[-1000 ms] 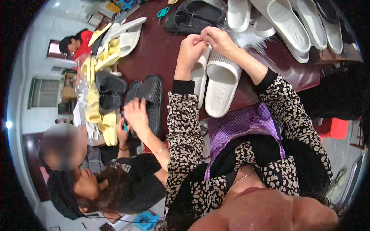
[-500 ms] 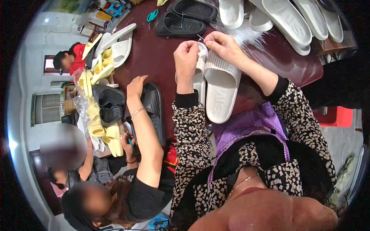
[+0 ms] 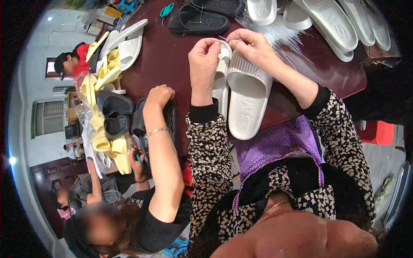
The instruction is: The person pairs slippers together by threading plastic fastener ties through them and locking the fasteners by hand.
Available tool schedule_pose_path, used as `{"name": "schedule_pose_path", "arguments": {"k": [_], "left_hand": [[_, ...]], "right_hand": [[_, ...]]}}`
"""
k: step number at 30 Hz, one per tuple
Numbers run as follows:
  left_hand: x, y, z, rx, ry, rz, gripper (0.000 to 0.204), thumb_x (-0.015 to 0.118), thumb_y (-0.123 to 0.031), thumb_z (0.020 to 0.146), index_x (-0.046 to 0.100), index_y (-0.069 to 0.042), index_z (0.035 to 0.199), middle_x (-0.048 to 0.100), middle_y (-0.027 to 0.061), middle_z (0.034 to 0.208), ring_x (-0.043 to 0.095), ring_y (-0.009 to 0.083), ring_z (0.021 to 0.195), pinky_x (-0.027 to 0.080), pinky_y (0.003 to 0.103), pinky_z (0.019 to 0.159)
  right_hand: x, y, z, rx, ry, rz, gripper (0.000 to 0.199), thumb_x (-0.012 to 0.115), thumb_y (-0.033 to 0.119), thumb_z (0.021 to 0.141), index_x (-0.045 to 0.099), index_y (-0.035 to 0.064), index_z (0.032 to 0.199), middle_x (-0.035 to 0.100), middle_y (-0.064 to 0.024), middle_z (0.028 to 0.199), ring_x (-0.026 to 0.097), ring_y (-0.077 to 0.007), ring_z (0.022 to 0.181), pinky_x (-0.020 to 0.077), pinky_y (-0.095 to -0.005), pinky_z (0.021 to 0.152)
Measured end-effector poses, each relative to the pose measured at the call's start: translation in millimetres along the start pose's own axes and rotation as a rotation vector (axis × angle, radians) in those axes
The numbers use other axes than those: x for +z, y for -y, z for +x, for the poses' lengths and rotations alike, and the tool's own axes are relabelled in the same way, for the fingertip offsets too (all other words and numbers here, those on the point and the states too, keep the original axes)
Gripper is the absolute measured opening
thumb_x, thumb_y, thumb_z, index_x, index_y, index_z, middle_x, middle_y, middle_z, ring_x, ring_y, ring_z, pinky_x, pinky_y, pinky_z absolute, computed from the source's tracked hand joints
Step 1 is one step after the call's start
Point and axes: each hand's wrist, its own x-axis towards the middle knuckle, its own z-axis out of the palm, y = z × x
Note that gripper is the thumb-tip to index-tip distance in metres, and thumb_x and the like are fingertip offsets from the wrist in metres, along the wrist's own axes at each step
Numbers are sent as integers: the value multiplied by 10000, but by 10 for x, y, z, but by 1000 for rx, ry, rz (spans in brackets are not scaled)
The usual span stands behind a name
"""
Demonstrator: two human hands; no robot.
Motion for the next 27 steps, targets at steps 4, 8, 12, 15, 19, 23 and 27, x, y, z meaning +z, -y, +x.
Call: {"name": "schedule_pose_path", "arguments": {"k": [4,8,12,15,19,23,27], "left_hand": [[-26,-21,-20,14,8,-19,94,630,-99,847,628,-22,901,594,-10,725,482,36,566,378,162,511],[-56,-43,-25,1,10,-26,92,636,-97,841,629,-25,897,611,1,744,490,38,577,395,163,527],[-66,-43,-25,-9,18,-30,86,637,-92,840,629,-25,893,636,20,770,495,40,579,412,164,539],[-58,-40,-31,-14,19,-34,80,633,-86,844,628,-22,891,648,34,784,500,41,581,421,166,547],[-35,-24,-33,9,2,-64,54,620,-61,841,636,-12,857,627,2,749,488,23,565,387,166,502],[-34,-2,-29,41,3,-33,85,602,-69,869,635,-7,917,656,47,798,510,42,602,431,176,561],[-54,37,-3,67,53,-9,101,587,-75,879,638,-4,929,648,37,798,496,38,603,419,173,564]], "right_hand": [[11,-12,-8,3,12,66,158,552,131,882,621,17,967,616,22,797,519,-38,706,442,-209,640],[12,-1,-7,12,38,-40,154,557,136,878,624,17,948,619,25,798,516,-34,707,441,-208,643],[28,-22,-7,-37,14,-38,150,559,138,876,626,17,934,616,31,795,513,-29,707,443,-209,643],[31,-27,-17,-8,14,-17,147,563,137,872,627,19,932,614,30,792,515,-33,700,445,-212,642],[42,-8,-27,-31,7,-76,142,565,131,876,626,24,946,608,31,780,517,-36,692,446,-210,636],[42,6,-21,0,-20,-18,136,567,124,878,627,29,954,603,34,761,518,-36,685,445,-203,628],[34,-27,-1,-7,-5,-30,131,568,119,878,630,32,954,598,38,748,515,-32,678,439,-197,618]]}}
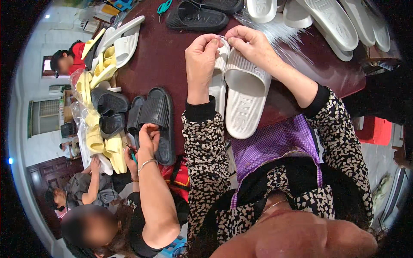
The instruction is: The person pairs slippers together by threading plastic fastener ties through them and locking the fasteners by hand.
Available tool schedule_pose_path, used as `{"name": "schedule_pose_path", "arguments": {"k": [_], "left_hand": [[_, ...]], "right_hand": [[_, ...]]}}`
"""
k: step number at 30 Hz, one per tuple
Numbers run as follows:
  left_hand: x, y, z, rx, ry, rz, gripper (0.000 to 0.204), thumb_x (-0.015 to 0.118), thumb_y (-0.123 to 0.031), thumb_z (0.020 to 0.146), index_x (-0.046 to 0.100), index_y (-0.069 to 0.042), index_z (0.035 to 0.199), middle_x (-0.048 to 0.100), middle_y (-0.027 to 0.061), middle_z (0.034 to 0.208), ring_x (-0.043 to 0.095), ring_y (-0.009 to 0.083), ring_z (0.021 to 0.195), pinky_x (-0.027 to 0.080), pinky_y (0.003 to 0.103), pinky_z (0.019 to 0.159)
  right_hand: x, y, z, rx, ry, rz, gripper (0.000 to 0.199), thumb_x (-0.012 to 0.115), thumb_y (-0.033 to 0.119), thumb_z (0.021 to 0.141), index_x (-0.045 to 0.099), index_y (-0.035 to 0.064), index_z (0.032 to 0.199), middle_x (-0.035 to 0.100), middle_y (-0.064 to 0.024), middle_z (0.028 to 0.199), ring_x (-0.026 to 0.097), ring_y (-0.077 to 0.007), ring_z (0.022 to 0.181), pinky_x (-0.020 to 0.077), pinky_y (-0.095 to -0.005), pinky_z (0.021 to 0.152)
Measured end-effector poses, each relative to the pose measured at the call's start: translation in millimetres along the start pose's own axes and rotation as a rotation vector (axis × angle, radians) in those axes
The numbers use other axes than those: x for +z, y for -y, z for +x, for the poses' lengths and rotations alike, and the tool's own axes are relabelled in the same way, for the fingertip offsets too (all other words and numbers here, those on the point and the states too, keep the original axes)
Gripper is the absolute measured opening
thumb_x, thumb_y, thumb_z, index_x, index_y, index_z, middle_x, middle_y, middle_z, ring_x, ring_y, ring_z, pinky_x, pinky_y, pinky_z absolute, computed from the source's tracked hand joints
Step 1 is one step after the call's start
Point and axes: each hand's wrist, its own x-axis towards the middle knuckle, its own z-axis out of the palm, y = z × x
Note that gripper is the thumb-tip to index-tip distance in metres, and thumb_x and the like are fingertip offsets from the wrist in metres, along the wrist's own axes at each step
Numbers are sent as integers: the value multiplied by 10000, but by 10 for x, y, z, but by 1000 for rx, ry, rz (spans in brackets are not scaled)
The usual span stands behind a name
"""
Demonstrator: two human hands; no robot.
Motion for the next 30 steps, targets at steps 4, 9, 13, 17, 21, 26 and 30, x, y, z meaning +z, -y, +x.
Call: {"name": "schedule_pose_path", "arguments": {"k": [4,9,13,17,21,26,30], "left_hand": [[-8,7,-5,-7,6,33,112,556,-80,890,643,-10,884,623,0,759,484,17,599,388,163,533],[-11,-3,8,-30,32,-8,113,552,-79,891,643,-13,896,617,-3,749,479,17,596,382,162,534],[-26,-7,6,-45,38,-12,115,549,-75,891,644,-13,906,614,-4,747,478,19,596,381,161,536],[-44,-19,2,-68,43,-26,116,548,-70,890,646,-12,912,612,-5,744,480,20,598,379,159,535],[-55,-14,3,-76,53,-49,114,551,-67,886,647,-11,914,609,-7,738,483,20,598,374,156,534],[-47,4,12,-97,49,-55,113,561,-68,875,654,-10,904,605,-9,718,480,21,584,365,155,519],[-42,-10,16,-126,34,-35,108,576,-67,857,660,-6,883,602,-10,699,480,21,570,360,158,505]], "right_hand": [[5,-11,5,19,30,7,133,577,123,872,634,34,952,596,39,739,511,-27,670,435,-196,609],[-8,-40,6,13,23,-34,133,581,125,868,637,36,949,596,40,737,509,-22,666,431,-195,603],[2,-38,3,3,20,-17,130,582,127,865,640,38,941,594,41,726,508,-21,656,431,-197,595],[23,-28,0,-7,-15,-23,169,596,173,835,659,33,908,622,-44,680,556,-96,619,464,-266,593],[29,-35,4,-10,-14,-26,174,596,175,836,658,32,913,628,-52,686,562,-99,621,468,-270,595],[37,-52,-3,-1,7,-27,155,586,155,849,651,34,921,618,-23,700,547,-78,629,459,-250,594],[38,-70,-7,-20,16,-33,120,569,116,870,636,40,933,580,42,703,499,-27,629,430,-204,576]]}}
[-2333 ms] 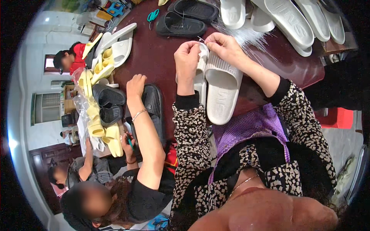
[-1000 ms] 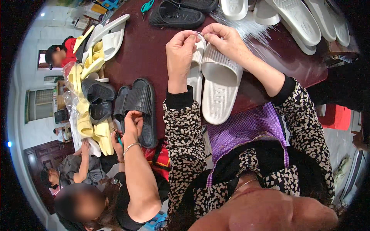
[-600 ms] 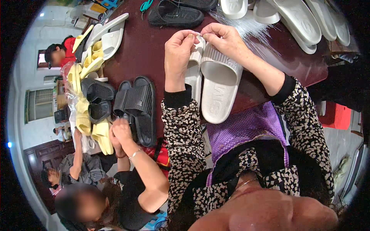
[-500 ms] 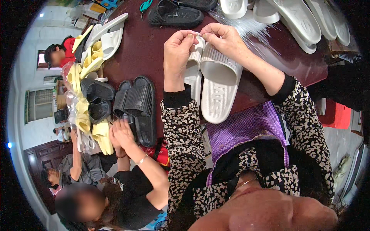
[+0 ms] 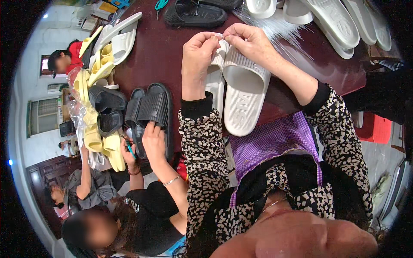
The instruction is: The person pairs slippers together by threading plastic fastener ties through them and locking the fasteners by hand.
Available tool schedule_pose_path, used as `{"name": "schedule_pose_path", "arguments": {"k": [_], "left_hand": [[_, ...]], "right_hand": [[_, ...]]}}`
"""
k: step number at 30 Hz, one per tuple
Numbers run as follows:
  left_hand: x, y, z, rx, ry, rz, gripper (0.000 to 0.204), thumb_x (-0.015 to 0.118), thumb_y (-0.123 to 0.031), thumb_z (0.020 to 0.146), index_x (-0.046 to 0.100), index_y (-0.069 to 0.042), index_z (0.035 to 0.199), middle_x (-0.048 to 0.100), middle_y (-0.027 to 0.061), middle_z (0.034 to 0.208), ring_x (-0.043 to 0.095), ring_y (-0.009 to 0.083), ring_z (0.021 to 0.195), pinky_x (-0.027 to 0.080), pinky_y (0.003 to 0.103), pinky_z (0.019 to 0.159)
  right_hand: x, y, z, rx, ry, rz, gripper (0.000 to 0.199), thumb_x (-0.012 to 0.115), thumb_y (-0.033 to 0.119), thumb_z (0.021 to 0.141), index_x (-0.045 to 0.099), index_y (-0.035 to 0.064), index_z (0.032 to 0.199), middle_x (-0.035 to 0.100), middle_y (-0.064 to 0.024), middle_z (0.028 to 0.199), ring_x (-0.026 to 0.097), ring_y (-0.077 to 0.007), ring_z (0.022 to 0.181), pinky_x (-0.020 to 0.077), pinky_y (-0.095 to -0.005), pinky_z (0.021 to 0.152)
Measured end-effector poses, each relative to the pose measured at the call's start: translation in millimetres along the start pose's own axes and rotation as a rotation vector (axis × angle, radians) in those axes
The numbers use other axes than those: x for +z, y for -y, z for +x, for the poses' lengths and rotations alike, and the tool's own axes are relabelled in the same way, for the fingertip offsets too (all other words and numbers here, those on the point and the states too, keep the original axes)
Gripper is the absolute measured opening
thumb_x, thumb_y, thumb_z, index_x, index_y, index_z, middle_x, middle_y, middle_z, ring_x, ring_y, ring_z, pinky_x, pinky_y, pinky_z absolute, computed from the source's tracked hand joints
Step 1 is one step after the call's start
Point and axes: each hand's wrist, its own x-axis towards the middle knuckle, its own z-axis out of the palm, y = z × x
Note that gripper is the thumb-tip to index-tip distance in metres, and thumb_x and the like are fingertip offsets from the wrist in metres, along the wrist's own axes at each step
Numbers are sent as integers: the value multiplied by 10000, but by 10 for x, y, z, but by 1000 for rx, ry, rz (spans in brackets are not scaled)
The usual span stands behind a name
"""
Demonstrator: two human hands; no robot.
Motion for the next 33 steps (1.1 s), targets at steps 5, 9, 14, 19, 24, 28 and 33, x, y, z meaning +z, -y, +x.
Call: {"name": "schedule_pose_path", "arguments": {"k": [5,9,14,19,24,28,33], "left_hand": [[24,-28,-10,-30,-12,-21,94,595,-54,825,664,0,860,602,-11,687,487,22,563,359,158,497],[7,-29,-33,-44,-7,-76,93,601,-41,809,665,4,861,605,-12,691,493,23,564,360,158,496],[-16,-3,-12,-67,31,-71,95,603,-36,806,665,6,864,609,-11,697,499,23,565,365,158,495],[-73,16,1,-82,73,-86,89,613,-40,811,665,6,866,609,-14,700,502,22,562,369,156,491],[-51,-12,-3,-122,87,-88,83,622,-47,815,665,3,865,599,-22,689,485,16,544,354,153,476],[-71,27,18,-127,120,-57,77,622,-52,820,665,-2,860,592,-25,679,459,10,515,333,155,453],[-75,30,7,-103,107,-72,75,618,-58,829,662,-3,857,586,-24,672,426,4,480,306,160,425]], "right_hand": [[-12,15,-7,-43,-4,-24,109,566,110,865,629,36,916,571,34,683,501,-31,617,428,-205,567],[-5,50,-21,-48,3,-50,102,563,105,861,623,33,900,566,29,670,503,-34,610,429,-209,558],[-9,-10,-17,-76,-7,-50,94,559,100,858,618,31,884,560,27,658,500,-35,601,426,-214,543],[11,-4,-28,-70,0,-48,89,557,97,860,615,33,877,556,28,654,499,-35,599,422,-210,540],[12,-15,-27,-51,5,-14,88,553,95,862,613,33,879,557,29,656,502,-34,608,422,-206,547],[-2,-12,-32,-67,11,-51,91,552,95,864,612,32,890,564,28,666,506,-34,620,426,-204,557],[28,39,-42,-56,-6,-72,98,555,95,866,615,32,910,581,20,683,513,-36,629,435,-207,568]]}}
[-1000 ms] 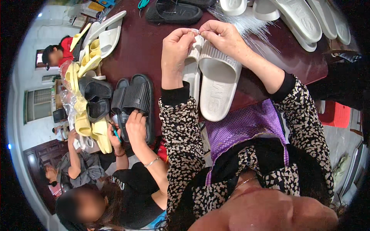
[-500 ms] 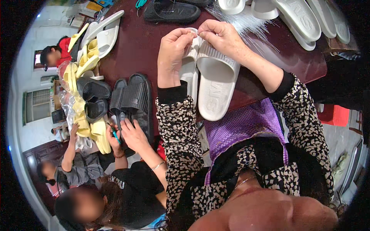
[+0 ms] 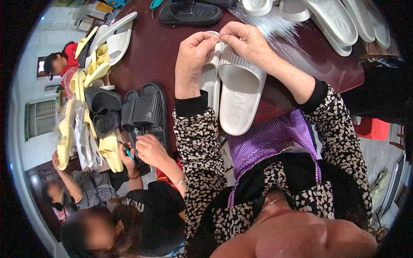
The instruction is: The person pairs slippers together by threading plastic fastener ties through them and locking the fasteners by hand.
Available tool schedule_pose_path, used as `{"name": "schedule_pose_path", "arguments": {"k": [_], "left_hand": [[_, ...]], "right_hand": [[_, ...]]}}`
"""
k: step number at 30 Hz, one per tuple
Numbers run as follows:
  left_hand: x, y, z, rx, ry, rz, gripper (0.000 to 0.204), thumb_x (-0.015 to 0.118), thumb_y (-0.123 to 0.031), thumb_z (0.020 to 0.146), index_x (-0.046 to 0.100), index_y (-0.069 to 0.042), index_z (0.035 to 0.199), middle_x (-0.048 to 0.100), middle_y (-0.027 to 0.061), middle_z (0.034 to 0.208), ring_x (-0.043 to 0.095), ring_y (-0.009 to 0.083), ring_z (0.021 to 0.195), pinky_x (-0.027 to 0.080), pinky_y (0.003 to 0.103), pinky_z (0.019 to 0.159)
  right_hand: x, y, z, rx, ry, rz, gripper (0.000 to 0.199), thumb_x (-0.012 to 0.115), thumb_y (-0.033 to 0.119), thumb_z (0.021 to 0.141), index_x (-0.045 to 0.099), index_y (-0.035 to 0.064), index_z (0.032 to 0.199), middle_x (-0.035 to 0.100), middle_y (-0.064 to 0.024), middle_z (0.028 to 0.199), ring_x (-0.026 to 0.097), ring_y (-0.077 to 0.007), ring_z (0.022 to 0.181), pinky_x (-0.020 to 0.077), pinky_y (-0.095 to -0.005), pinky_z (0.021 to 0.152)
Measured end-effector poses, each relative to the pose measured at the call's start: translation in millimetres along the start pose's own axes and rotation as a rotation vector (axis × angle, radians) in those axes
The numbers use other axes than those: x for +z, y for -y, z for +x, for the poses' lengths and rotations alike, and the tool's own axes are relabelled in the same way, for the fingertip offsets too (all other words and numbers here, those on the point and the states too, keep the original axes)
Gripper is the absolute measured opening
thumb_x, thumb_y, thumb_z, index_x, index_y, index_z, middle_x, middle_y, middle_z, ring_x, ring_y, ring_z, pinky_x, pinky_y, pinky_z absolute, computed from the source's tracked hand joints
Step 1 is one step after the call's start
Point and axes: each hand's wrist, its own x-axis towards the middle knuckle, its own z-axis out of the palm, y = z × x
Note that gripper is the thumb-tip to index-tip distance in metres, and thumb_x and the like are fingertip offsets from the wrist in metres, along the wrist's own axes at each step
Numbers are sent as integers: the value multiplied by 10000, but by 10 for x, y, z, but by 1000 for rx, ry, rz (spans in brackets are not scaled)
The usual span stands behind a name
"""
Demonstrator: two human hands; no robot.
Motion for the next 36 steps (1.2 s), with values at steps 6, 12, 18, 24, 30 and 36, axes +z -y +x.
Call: {"name": "schedule_pose_path", "arguments": {"k": [6,12,18,24,30,36], "left_hand": [[28,-30,-32,83,-100,36,85,606,-62,843,656,3,862,604,-4,698,469,14,532,345,162,465],[-21,-96,-11,219,-208,292,111,590,-64,849,648,25,881,638,36,748,559,63,663,445,202,594],[-186,-138,3,356,-266,652,189,592,-120,851,621,38,951,651,69,802,591,120,738,474,259,673],[-414,-80,-8,301,-271,802,348,566,-207,880,551,28,1137,625,118,993,580,179,926,457,302,815],[-554,-100,-159,110,-171,749,366,525,-242,916,548,40,1149,626,102,1005,575,176,925,455,292,804],[-562,-24,-187,-26,-187,456,346,523,-261,933,569,17,1133,614,45,997,551,107,818,434,231,714]], "right_hand": [[18,11,23,21,-20,44,115,559,94,864,621,31,937,602,10,702,523,-42,633,450,-220,584],[-6,-35,78,-110,-79,-70,139,562,64,840,629,9,949,655,-70,786,610,-136,711,497,-280,655],[-75,-64,124,-303,-160,-219,165,548,11,783,634,-4,923,664,-140,860,641,-257,804,511,-353,738],[-236,6,133,-271,-158,-122,131,562,15,776,626,3,889,652,-138,835,631,-283,799,506,-374,746],[-332,181,135,-385,-149,-150,146,569,41,798,606,23,938,646,-126,810,631,-268,768,501,-364,691],[-580,493,-18,-314,-80,-21,129,550,108,842,603,14,913,657,-151,847,643,-315,786,507,-397,702]]}}
